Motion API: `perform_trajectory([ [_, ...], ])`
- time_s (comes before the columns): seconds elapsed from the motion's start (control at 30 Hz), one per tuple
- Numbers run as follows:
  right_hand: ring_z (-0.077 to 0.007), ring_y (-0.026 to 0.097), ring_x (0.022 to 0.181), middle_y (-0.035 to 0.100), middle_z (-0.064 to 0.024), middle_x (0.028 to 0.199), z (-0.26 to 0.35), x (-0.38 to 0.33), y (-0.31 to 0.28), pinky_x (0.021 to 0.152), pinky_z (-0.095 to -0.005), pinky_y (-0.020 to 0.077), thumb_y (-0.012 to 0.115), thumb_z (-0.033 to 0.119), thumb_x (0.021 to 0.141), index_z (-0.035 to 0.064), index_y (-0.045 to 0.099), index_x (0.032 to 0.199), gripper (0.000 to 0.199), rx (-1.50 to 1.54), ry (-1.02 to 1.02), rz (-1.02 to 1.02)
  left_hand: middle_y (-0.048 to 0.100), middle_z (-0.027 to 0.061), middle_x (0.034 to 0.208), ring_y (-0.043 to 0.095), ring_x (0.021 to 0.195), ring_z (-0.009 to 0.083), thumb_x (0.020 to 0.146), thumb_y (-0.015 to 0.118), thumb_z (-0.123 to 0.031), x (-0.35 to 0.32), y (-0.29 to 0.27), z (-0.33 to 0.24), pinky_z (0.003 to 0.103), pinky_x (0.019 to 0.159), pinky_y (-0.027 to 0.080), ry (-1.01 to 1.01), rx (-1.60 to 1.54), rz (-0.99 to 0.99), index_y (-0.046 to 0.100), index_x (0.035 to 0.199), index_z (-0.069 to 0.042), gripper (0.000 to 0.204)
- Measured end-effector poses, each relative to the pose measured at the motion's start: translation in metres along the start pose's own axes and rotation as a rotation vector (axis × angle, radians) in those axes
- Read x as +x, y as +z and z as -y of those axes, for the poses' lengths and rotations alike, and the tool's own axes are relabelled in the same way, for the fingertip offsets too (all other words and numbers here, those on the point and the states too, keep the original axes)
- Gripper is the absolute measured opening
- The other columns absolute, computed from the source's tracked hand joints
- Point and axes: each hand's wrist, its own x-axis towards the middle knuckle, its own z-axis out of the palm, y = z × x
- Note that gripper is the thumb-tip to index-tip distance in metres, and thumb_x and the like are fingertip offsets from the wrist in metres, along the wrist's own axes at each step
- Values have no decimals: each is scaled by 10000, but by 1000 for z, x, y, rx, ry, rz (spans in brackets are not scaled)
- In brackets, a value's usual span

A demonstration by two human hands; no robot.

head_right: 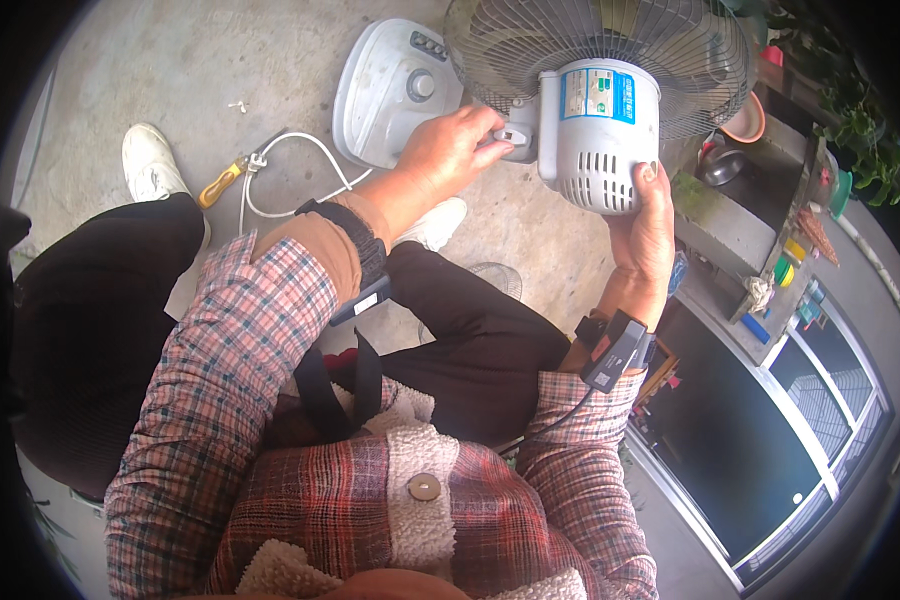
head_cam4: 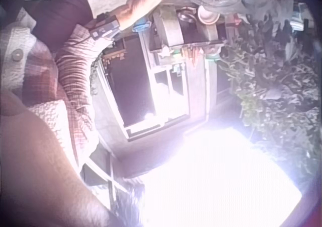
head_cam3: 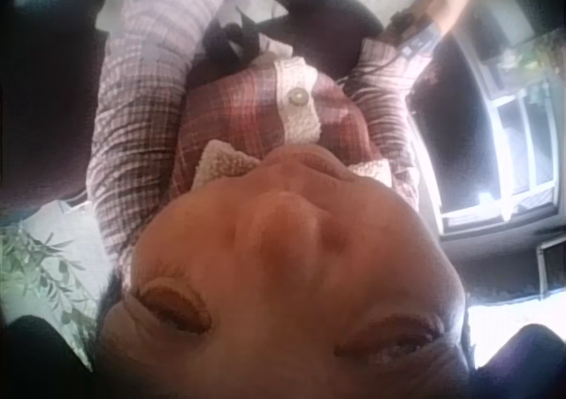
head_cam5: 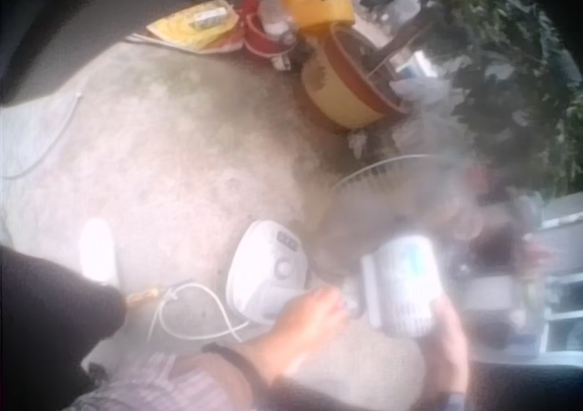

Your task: The person assembles a pedestal fan by attaching the motor housing to the stand, securing the rear and front grilles, and aligning the components. The person handles the fan base, motor housing, and grilles, and briefly moves a potted plant aside.

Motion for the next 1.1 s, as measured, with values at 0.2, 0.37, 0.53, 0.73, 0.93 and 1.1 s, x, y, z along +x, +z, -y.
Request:
perform_trajectory([
  [0.2, -268, 607, 1083, 610, -105, 1217, -1, 0, -1, 941, -498, 468, 682, 363, 852, 57, 508, 1289, 561, 7, 2, 40, 647, 75, 902, 649, 795, 282, 840, 679, -311, -6, -1, 7, 390, 682, 521, -25, 18, 4, 586, 987, -113, 264],
  [0.37, -267, 605, 1088, 605, -107, 1218, -2, -1, -2, 940, -490, 474, 679, 364, 852, 58, 496, 1302, 573, -6, -6, 37, 645, 67, 920, 654, 809, 275, 844, 673, -317, -6, 0, 9, 383, 689, 527, 0, 51, 5, 585, 1015, -132, 267],
  [0.53, -253, 607, 1081, 603, -98, 1216, 0, -2, -1, 928, -467, 485, 669, 367, 854, 68, 488, 1311, 576, -26, -9, 90, 639, 52, 902, 654, 802, 267, 845, 670, -316, -6, -2, 5, 372, 688, 528, -14, 84, 35, 609, 984, -135, 236],
  [0.73, -238, 601, 1080, 589, -89, 1229, 1, -6, 4, 921, -445, 484, 653, 391, 858, 67, 472, 1321, 593, -76, -23, 53, 635, 50, 895, 652, 794, 262, 843, 676, -321, -6, -5, 3, 374, 684, 527, 0, 85, 36, 615, 983, -130, 244],
  [0.93, -234, 595, 1076, 587, -92, 1214, 0, -7, 5, 917, -435, 477, 630, 407, 872, 55, 461, 1323, 597, -99, -34, 41, 643, 72, 958, 654, 806, 267, 856, 664, -326, -11, -9, 10, 378, 694, 526, 0, 75, 66, 612, 999, -128, 249],
  [1.1, -227, 581, 1099, 576, -95, 1231, 2, -6, 6, 931, -432, 465, 646, 402, 858, 43, 438, 1346, 641, -106, -33, 36, 646, 90, 974, 642, 817, 310, 879, 625, -326, -18, -22, 34, 417, 706, 514, -54, 180, 88, 610, 991, -113, 242],
])
